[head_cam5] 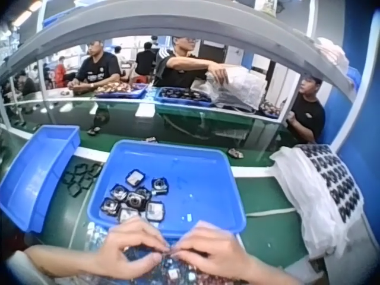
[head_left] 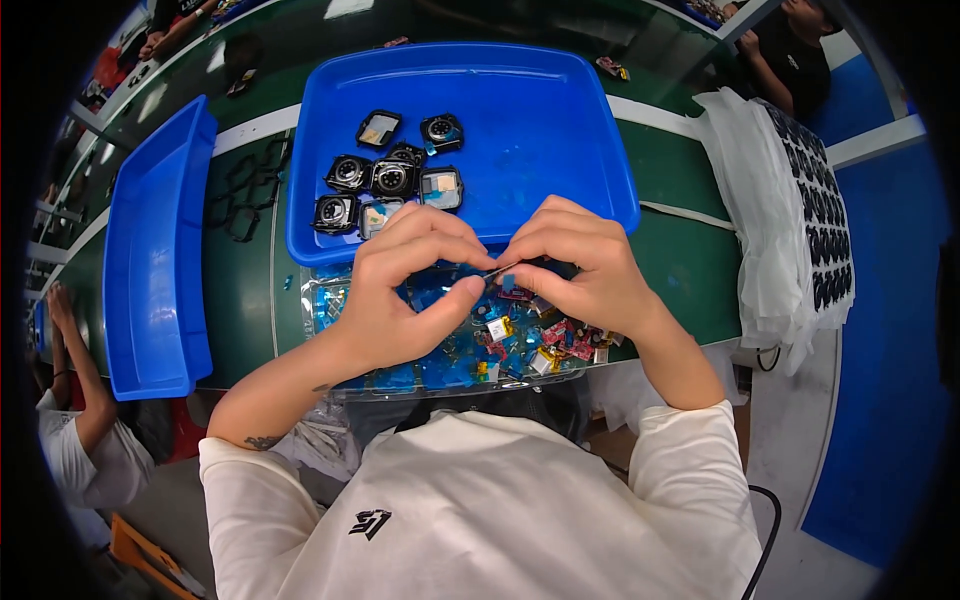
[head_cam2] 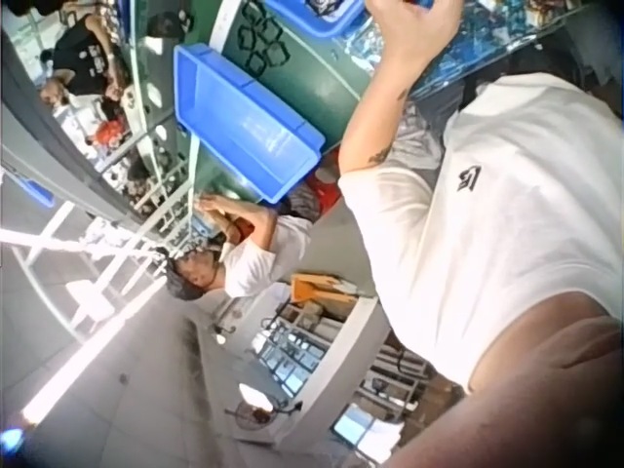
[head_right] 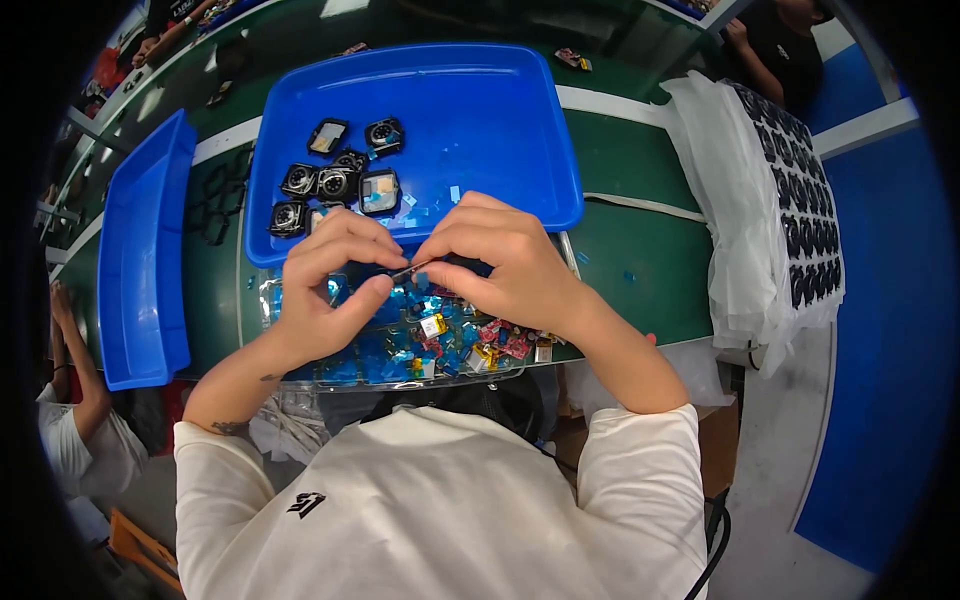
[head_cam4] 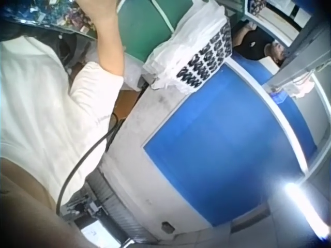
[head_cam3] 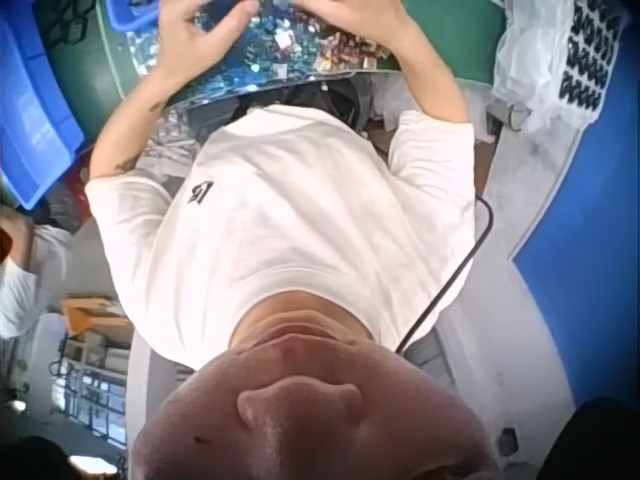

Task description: The recorder is assembling and inspecting small electronic components, primarily smartwatch mainboards and batteries, at a factory workbench.

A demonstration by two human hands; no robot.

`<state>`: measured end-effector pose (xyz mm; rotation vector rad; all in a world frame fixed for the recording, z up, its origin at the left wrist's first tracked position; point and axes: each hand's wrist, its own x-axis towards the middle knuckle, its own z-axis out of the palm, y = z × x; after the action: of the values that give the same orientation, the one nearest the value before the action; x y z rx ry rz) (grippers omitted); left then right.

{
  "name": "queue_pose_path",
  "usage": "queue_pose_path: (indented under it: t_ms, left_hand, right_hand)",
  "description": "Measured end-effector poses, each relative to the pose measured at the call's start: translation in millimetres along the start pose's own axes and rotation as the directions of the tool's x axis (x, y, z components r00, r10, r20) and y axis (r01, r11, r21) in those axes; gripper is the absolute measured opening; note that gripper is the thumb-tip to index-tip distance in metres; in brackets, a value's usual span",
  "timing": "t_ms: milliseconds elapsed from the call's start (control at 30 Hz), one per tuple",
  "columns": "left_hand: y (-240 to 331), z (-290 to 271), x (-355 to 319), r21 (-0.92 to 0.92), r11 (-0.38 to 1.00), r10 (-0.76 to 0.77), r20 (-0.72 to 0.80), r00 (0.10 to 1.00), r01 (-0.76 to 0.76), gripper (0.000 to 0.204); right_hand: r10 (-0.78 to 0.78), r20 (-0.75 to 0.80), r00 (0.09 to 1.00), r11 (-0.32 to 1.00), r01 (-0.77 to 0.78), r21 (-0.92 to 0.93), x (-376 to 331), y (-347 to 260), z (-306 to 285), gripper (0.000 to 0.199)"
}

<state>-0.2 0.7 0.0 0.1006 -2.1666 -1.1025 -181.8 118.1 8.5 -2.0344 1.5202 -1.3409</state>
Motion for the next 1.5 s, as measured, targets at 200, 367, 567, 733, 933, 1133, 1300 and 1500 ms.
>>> queue_pose_path:
  t_ms: [200,367,567,733,933,1133,1300,1500]
  left_hand:
    - [2.0,-0.4,4.4,-0.003,1.0,-0.026,0.03,0.999,0.026,0.008]
    - [0.6,2.7,1.0,0.076,0.994,-0.079,-0.012,0.997,0.079,0.008]
    - [7.0,3.5,1.4,-0.069,0.977,-0.208,-0.09,0.974,0.202,0.012]
    - [-4.4,0.2,-2.1,0.001,0.995,-0.101,-0.006,0.995,0.101,0.015]
    - [1.0,3.5,-4.2,-0.373,0.879,-0.346,-0.074,0.935,0.296,0.008]
    - [1.5,2.0,-5.2,-0.462,0.825,-0.386,-0.04,0.922,0.325,0.008]
    - [7.6,-3.1,2.6,-0.468,0.808,-0.373,0.064,0.925,0.358,0.018]
    - [10.1,-0.1,3.7,-0.026,0.957,-0.284,0.127,0.95,0.289,0.011]
  right_hand:
    - [-0.006,0.04,0.999,1.0,0.005,0.021,-1.9,0.9,-3.8,0.014]
    - [0.025,-0.022,0.999,0.999,-0.025,-0.028,-2.1,-3.2,-3.1,0.013]
    - [0.207,-0.007,0.978,0.975,-0.206,0.085,-6.9,-5.6,-2.0,0.012]
    - [0.215,-0.003,0.977,0.963,-0.211,0.169,-2.8,-13.8,-1.0,0.017]
    - [0.093,-0.263,0.96,0.981,-0.044,0.188,-10.2,10.4,-13.9,0.029]
    - [0.214,-0.114,0.97,0.971,-0.198,0.135,-1.5,-8.4,-2.2,0.007]
    - [0.059,-0.162,0.985,0.998,-0.054,0.032,-2.8,0.0,0.3,0.013]
    - [0.336,-0.052,0.94,0.877,-0.292,0.382,-7.3,-6.6,9.0,0.013]
